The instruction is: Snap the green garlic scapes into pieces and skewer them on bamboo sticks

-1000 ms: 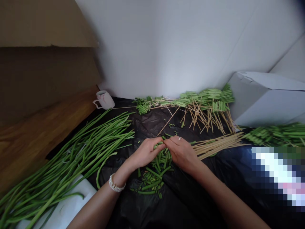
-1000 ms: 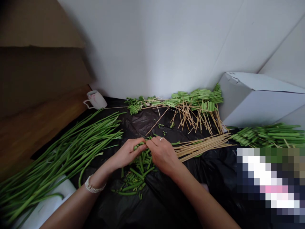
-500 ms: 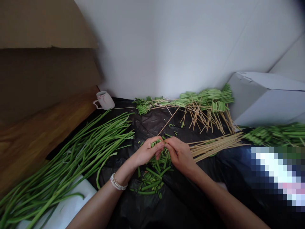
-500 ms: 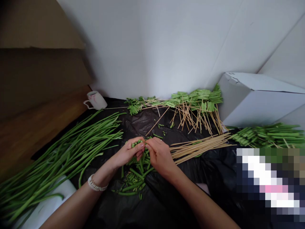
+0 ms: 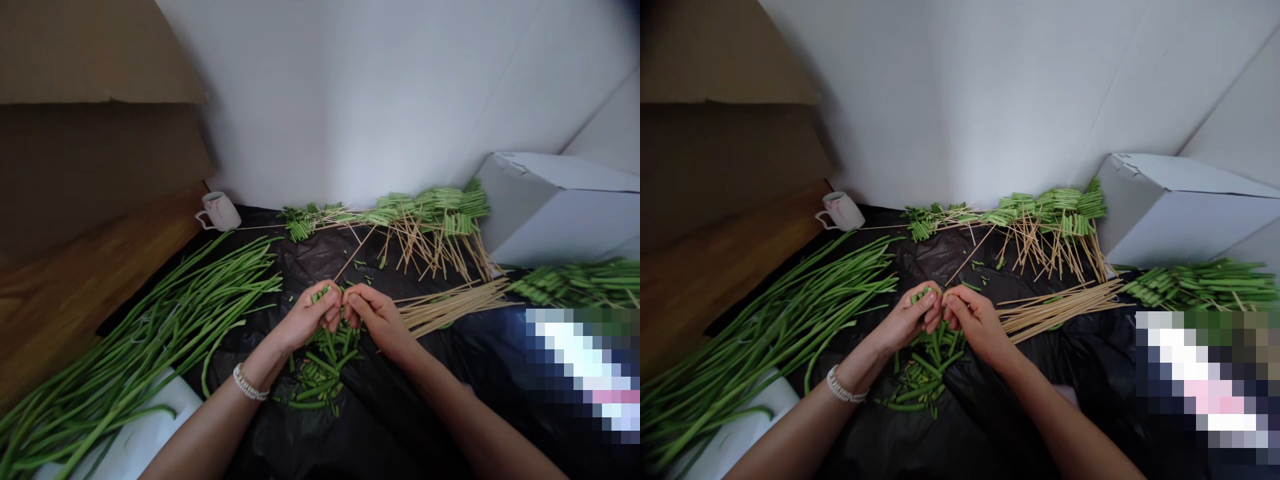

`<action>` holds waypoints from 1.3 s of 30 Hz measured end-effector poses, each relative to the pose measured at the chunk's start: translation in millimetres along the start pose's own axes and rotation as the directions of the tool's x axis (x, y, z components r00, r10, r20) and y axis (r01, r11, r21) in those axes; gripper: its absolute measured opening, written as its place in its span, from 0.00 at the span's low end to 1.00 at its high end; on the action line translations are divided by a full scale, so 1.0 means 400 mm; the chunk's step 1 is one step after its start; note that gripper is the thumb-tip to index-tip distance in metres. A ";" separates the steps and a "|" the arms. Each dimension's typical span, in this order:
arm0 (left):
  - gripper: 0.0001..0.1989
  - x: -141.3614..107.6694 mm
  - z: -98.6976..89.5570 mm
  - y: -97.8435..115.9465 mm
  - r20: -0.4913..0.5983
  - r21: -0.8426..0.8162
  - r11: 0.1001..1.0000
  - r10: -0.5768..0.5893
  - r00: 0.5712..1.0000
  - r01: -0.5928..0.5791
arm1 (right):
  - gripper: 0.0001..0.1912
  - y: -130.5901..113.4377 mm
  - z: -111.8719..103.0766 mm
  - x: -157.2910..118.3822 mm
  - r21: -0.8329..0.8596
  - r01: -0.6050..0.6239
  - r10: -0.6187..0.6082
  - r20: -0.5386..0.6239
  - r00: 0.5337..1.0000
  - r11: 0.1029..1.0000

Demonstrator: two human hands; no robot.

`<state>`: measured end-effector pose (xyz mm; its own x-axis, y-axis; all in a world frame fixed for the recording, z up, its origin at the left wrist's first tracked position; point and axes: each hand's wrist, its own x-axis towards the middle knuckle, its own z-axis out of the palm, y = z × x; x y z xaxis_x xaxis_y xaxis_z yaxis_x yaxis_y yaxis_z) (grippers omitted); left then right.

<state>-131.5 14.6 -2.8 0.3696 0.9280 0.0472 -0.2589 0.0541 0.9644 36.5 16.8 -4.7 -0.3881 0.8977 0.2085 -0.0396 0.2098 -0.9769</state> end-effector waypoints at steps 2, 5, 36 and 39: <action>0.16 0.008 -0.004 -0.002 -0.083 -0.064 0.998 0.007 0.997 -0.012 | 0.13 -0.001 -0.004 0.000 -0.013 -0.021 0.021 -0.008 1.000 1.000; 0.16 0.014 -0.007 -0.002 -0.133 -0.068 0.998 0.009 0.991 -0.018 | 0.14 0.000 -0.005 -0.004 -0.012 -0.007 0.007 0.012 1.000 1.000; 0.14 -0.002 -0.031 0.005 0.156 0.966 0.190 0.109 0.982 -0.175 | 0.05 0.032 -0.022 0.001 -0.928 0.372 -0.263 0.363 0.894 -0.015; 0.13 -0.003 -0.026 0.020 0.140 0.910 0.378 0.103 0.985 -0.170 | 0.07 0.037 -0.021 0.001 -0.917 0.394 -0.278 0.363 0.889 0.067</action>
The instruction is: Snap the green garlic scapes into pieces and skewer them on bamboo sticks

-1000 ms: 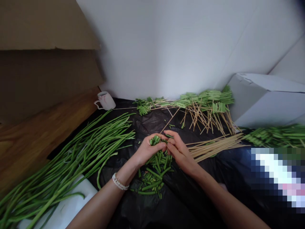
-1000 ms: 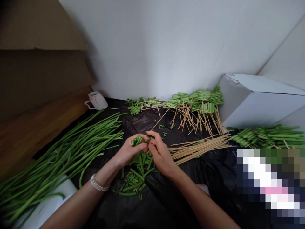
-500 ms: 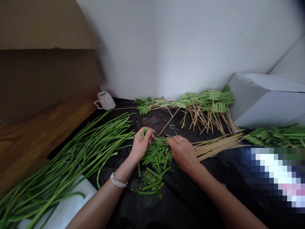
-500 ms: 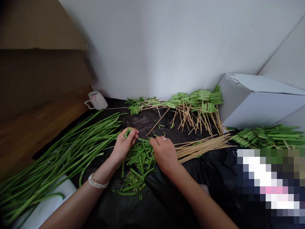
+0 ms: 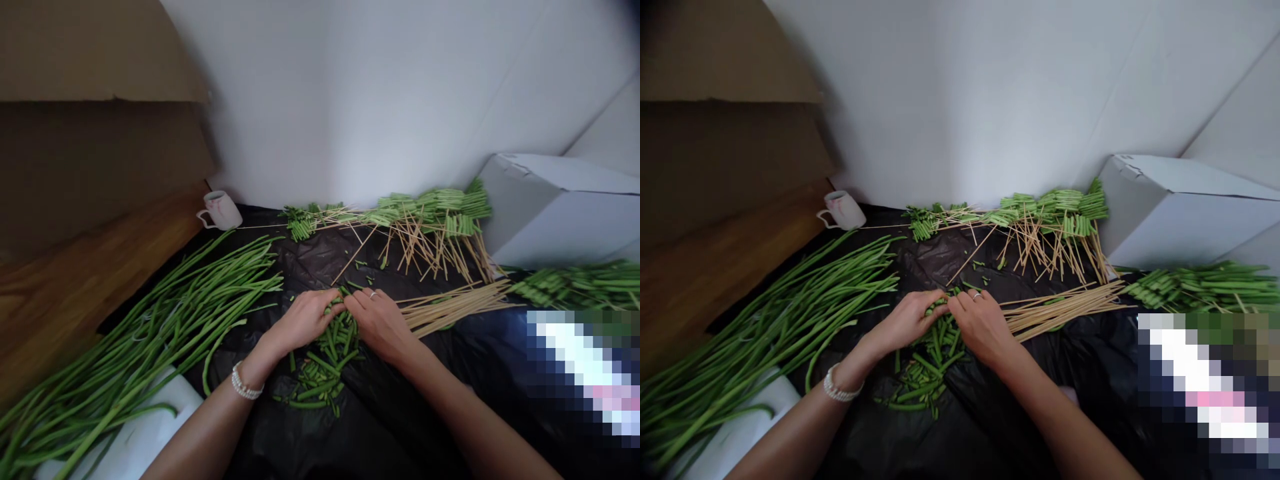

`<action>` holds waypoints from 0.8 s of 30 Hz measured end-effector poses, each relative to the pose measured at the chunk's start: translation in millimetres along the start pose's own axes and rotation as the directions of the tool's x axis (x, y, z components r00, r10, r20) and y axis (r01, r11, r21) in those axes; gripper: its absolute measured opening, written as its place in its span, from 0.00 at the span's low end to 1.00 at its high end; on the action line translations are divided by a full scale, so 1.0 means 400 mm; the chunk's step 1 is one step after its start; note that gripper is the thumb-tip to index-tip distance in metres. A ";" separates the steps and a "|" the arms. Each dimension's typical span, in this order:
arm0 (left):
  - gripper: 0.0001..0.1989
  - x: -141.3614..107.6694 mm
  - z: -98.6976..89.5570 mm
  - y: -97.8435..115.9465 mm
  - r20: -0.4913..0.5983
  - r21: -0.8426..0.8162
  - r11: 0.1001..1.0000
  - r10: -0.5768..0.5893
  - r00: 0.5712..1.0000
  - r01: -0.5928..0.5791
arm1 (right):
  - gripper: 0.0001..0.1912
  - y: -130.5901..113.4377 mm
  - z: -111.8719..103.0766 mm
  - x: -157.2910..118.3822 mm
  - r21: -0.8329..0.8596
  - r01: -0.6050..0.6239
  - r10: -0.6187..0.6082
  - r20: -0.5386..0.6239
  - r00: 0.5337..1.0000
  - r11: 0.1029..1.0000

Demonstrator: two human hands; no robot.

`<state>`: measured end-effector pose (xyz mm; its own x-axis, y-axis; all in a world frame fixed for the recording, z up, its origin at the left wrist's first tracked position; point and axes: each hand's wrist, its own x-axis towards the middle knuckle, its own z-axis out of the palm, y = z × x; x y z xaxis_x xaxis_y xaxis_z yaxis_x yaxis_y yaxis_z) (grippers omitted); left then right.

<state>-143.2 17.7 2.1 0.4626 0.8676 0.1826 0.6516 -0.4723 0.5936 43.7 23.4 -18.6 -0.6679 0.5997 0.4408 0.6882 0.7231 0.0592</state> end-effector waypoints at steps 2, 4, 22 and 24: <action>0.14 -0.001 -0.005 0.009 0.012 -0.221 0.974 -0.047 0.999 0.049 | 0.10 -0.003 -0.002 0.001 0.107 -0.039 0.042 -0.027 0.999 0.993; 0.15 -0.002 -0.004 0.016 0.048 -0.456 0.883 -0.103 0.994 0.114 | 0.11 -0.007 -0.008 0.003 0.245 -0.078 0.095 -0.059 0.994 0.966; 0.15 -0.003 0.012 0.016 0.075 -0.791 0.594 -0.138 0.988 0.143 | 0.14 -0.039 -0.022 0.012 0.715 -0.198 0.349 -0.069 0.935 0.671; 0.15 -0.003 0.011 0.015 0.080 -0.796 0.588 -0.139 0.987 0.147 | 0.14 -0.038 -0.019 0.010 0.759 -0.223 0.370 -0.025 0.929 0.611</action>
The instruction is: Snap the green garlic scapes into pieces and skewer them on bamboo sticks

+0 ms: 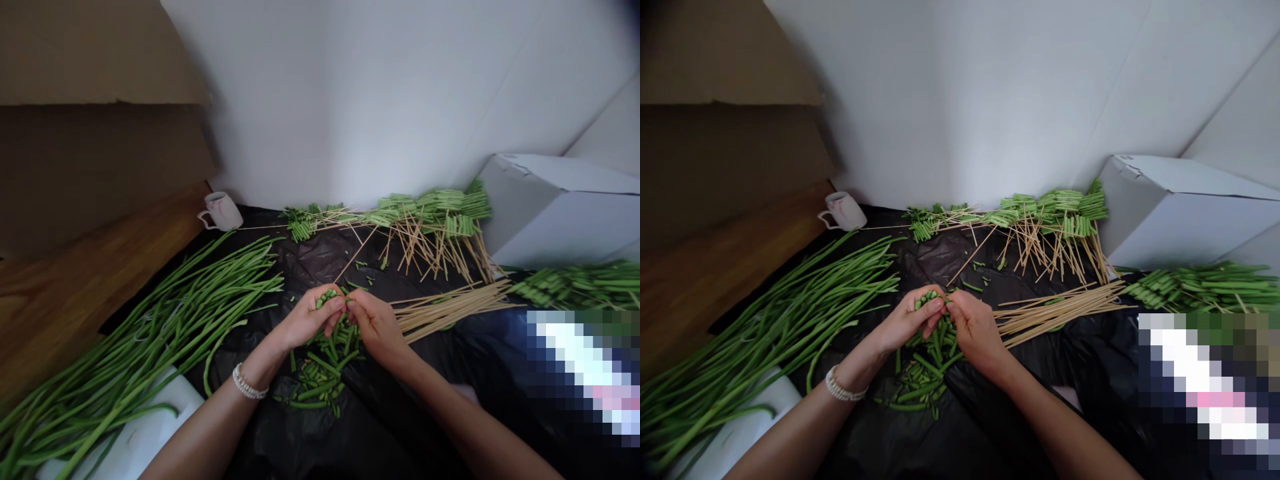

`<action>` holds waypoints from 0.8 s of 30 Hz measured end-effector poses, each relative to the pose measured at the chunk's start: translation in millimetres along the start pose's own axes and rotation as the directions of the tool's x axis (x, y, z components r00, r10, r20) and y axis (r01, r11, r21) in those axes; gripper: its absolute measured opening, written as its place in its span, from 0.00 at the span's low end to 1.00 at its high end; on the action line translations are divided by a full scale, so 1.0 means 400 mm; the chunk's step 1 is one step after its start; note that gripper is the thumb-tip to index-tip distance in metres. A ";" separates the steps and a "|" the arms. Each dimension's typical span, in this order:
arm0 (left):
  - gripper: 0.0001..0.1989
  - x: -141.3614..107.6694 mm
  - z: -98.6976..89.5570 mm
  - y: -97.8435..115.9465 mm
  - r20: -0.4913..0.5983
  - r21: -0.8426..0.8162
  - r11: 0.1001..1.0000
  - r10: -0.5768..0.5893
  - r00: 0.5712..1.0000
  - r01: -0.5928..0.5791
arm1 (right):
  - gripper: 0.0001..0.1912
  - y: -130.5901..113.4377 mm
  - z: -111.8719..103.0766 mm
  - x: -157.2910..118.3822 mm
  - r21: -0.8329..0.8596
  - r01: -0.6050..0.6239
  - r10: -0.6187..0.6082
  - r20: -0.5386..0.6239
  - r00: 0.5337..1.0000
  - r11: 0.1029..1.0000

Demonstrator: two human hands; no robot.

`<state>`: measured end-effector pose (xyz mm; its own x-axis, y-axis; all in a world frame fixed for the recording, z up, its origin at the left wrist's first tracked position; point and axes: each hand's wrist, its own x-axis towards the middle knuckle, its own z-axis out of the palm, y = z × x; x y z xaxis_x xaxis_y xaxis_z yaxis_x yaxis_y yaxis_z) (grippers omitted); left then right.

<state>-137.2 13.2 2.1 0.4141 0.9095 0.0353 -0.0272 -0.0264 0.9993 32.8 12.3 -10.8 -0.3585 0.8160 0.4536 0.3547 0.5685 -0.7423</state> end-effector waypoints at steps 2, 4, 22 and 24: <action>0.15 0.000 -0.001 0.000 0.003 -0.014 1.000 -0.003 1.000 0.003 | 0.14 0.003 0.003 -0.001 0.077 -0.052 0.051 0.020 0.999 0.996; 0.15 -0.001 0.002 0.000 0.008 -0.052 0.999 0.004 1.000 -0.003 | 0.15 0.005 0.007 -0.001 0.225 -0.130 0.120 0.058 0.991 0.966; 0.14 0.017 0.009 -0.019 -0.234 -0.234 0.972 -0.040 0.971 -0.016 | 0.27 0.003 -0.002 0.006 0.593 -0.390 0.250 0.307 0.918 0.704; 0.12 0.019 0.004 -0.020 -0.306 -0.202 0.978 -0.015 0.952 -0.049 | 0.28 0.010 -0.001 0.006 0.522 -0.377 0.254 0.294 0.922 0.765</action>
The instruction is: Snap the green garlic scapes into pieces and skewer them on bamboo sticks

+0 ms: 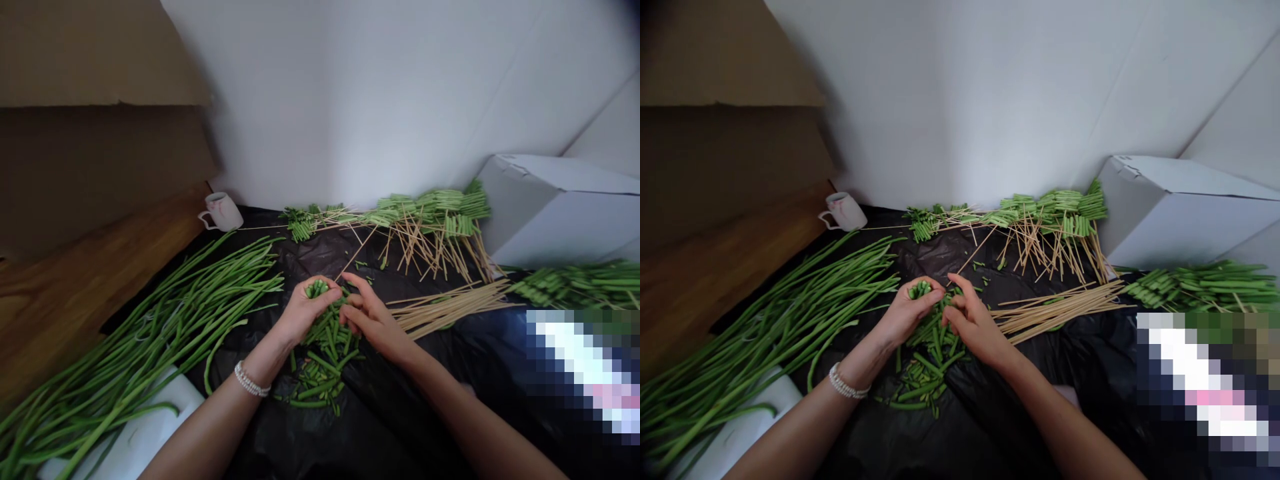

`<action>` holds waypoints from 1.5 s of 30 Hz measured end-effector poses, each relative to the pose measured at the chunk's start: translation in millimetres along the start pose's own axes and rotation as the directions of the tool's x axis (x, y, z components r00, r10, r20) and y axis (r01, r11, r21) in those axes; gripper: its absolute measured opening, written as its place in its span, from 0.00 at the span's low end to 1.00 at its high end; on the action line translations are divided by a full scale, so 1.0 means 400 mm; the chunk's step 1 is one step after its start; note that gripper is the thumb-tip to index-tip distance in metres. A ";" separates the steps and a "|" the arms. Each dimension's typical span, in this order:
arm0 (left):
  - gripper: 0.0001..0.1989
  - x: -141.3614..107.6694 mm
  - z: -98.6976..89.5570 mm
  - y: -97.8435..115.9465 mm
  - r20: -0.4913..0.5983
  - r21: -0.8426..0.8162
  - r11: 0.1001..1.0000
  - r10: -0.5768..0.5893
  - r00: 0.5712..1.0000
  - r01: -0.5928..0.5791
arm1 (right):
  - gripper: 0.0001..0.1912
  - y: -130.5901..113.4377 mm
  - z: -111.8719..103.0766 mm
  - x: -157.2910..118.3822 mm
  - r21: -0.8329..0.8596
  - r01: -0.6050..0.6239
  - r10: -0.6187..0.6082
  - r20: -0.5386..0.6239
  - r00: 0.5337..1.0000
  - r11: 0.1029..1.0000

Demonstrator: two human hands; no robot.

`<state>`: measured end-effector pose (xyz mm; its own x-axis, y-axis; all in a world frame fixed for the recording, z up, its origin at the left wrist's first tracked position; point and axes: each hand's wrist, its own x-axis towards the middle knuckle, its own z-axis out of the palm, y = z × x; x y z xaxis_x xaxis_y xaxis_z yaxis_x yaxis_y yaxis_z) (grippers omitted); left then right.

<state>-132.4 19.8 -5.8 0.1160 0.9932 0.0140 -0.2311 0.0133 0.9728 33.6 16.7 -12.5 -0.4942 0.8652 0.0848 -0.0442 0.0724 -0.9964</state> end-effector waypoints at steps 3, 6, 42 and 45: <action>0.12 0.014 -0.014 0.000 -0.085 -0.011 0.998 0.064 0.994 -0.066 | 0.13 0.013 -0.015 0.008 -0.312 0.053 -0.083 -0.084 0.993 0.949; 0.12 0.027 -0.025 -0.001 -0.128 -0.035 0.997 0.068 0.989 -0.073 | 0.13 0.024 -0.029 0.012 -0.669 0.102 -0.238 -0.115 0.965 0.737; 0.14 0.005 -0.004 0.004 0.089 -0.111 0.994 -0.014 0.996 0.024 | 0.24 -0.010 0.002 -0.004 0.162 0.014 -0.014 0.001 1.000 0.987; 0.16 -0.002 0.000 0.002 0.139 0.002 0.998 -0.069 0.988 0.069 | 0.32 -0.011 0.003 -0.008 0.139 0.000 -0.005 0.032 0.999 0.990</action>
<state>-132.8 19.2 -4.9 0.2643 0.9642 -0.0213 -0.2210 0.0821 0.9718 34.4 13.0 -8.5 -0.5213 0.8487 0.0896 -0.1643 0.0032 -0.9864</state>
